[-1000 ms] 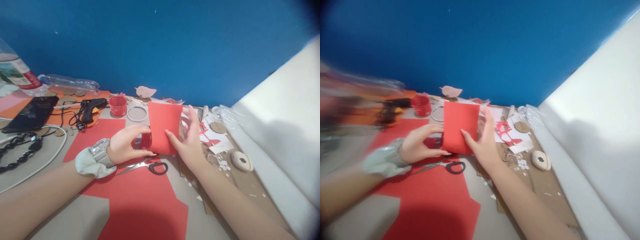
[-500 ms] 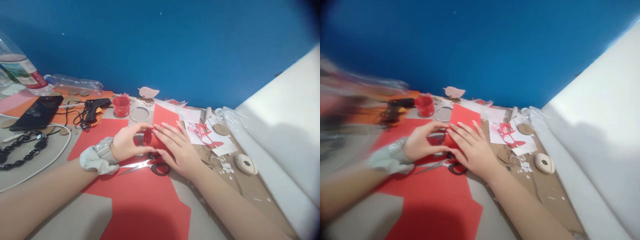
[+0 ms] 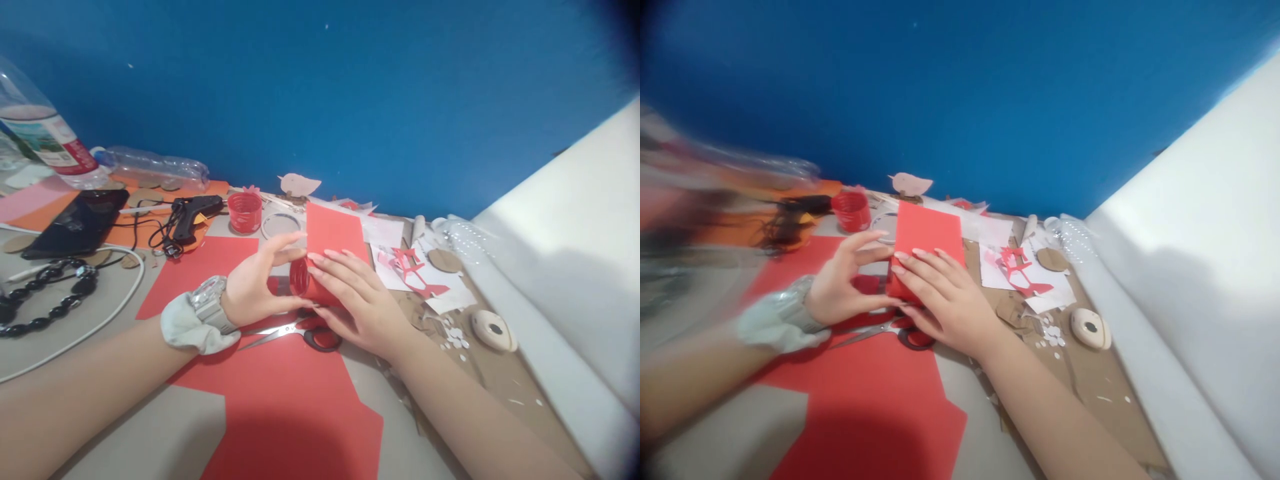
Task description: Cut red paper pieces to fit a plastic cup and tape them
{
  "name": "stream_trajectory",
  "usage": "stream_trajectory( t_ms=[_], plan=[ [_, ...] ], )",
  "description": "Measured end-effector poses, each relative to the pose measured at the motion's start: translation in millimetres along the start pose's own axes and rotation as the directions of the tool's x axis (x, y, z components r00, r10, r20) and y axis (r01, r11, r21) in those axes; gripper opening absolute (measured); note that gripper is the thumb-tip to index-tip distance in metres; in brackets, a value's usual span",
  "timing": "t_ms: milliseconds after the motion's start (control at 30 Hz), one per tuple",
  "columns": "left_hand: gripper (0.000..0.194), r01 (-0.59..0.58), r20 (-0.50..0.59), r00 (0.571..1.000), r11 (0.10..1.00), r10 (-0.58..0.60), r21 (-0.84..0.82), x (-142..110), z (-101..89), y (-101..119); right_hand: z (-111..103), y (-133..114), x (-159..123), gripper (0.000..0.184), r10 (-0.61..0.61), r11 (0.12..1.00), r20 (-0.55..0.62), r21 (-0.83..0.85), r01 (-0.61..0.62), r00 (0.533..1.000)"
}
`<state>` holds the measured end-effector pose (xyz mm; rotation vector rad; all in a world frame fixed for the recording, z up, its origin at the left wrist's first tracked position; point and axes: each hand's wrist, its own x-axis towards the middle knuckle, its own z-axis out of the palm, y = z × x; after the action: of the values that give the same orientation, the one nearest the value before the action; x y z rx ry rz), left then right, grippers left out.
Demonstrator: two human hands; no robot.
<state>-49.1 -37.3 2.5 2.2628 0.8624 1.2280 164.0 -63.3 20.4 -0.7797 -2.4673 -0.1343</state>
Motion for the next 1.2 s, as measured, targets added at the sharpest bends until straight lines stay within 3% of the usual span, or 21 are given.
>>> stream_trajectory(
  t_ms=[133, 300, 1067, 1200],
  plan=[
    [0.097, -0.057, -0.015, 0.998, 0.998, 0.057, -0.01, 1, -0.7, 1, -2, 1, -1, 0.054, -0.038, 0.999, 0.015, -0.027, 0.039, 0.999],
    [0.089, -0.107, 0.012, 0.994, 0.993, 0.108, -0.047, 4, -3.9, 8, -4, 1, -2, 0.058, -0.066, 0.995, 0.019, -0.076, 0.067, 0.998],
    [0.096, -0.167, 0.009, 0.986, 0.984, 0.168, -0.07, 7, -1.3, 4, -5, -1, -1, 0.058, -0.056, 0.997, 0.051, -0.053, 0.058, 0.997],
    [0.09, -0.274, -0.027, 0.962, 0.96, 0.273, -0.053, 11, -2.5, 3, -5, 0, -1, 0.059, -0.052, 0.998, 0.049, -0.041, 0.054, 0.997]
  ],
)
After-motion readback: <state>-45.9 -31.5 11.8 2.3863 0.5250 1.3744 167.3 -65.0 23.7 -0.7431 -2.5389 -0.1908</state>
